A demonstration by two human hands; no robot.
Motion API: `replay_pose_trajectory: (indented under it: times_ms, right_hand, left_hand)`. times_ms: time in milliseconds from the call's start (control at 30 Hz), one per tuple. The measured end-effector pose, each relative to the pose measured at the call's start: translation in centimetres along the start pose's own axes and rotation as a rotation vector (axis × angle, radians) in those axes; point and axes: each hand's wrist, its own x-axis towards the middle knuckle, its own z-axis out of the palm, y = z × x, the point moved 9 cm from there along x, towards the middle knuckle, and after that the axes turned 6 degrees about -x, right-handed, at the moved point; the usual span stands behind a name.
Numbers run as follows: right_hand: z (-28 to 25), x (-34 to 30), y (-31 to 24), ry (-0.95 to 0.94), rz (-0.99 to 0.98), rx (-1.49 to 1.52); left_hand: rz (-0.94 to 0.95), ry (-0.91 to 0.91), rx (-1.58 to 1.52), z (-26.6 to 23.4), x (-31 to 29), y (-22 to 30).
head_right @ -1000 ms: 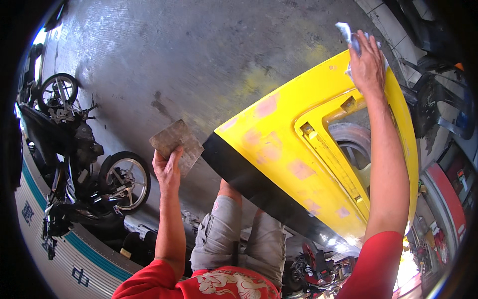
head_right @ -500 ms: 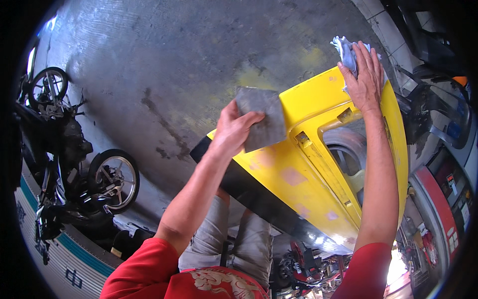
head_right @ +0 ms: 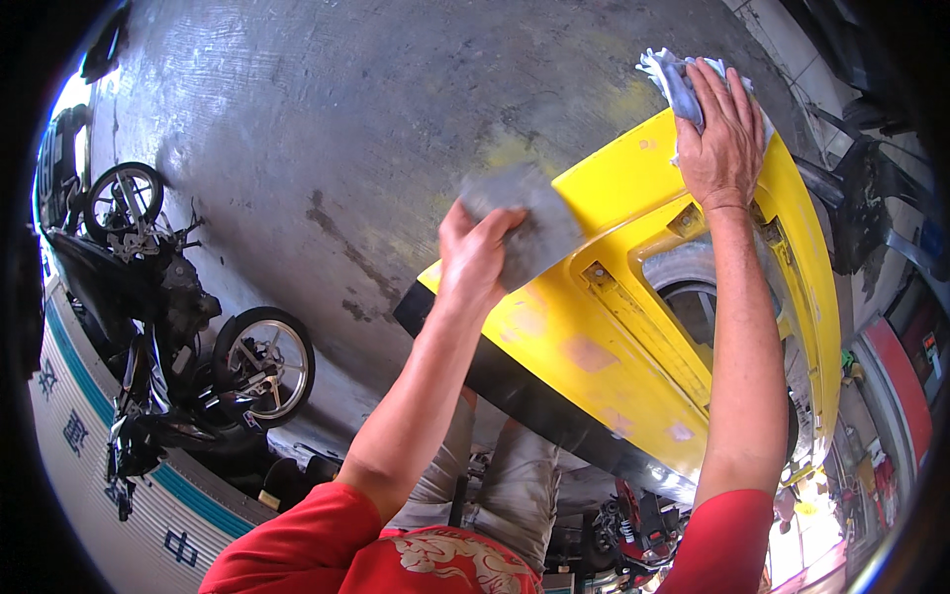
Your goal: The person wipes a yellow car part with a cloth, then uses a sanding block to sand the black section. They alternate between wiping and sanding to clean and smooth the surface.
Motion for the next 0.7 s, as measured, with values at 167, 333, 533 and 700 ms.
replay_pose_trajectory:
  times_ms: [167,333,533,700]
  right_hand:
    - [-0.7,0.4,0.9,-0.012,-0.075,0.089]
    - [-2.0,-0.7,3.4,0.024,0.014,0.025]
    - [-1.0,-1.7,4.1,0.054,0.075,0.031]
    - [-1.3,-2.0,5.0,0.151,0.170,0.098]
  left_hand:
    - [0.123,-0.162,0.099,8.7,2.8,1.0]
    - [-0.018,-0.045,-0.026,4.6,0.4,1.0]
    - [0.187,-0.057,0.354,11.1,2.4,0.6]
    - [0.029,-0.101,0.032,9.8,2.0,0.5]
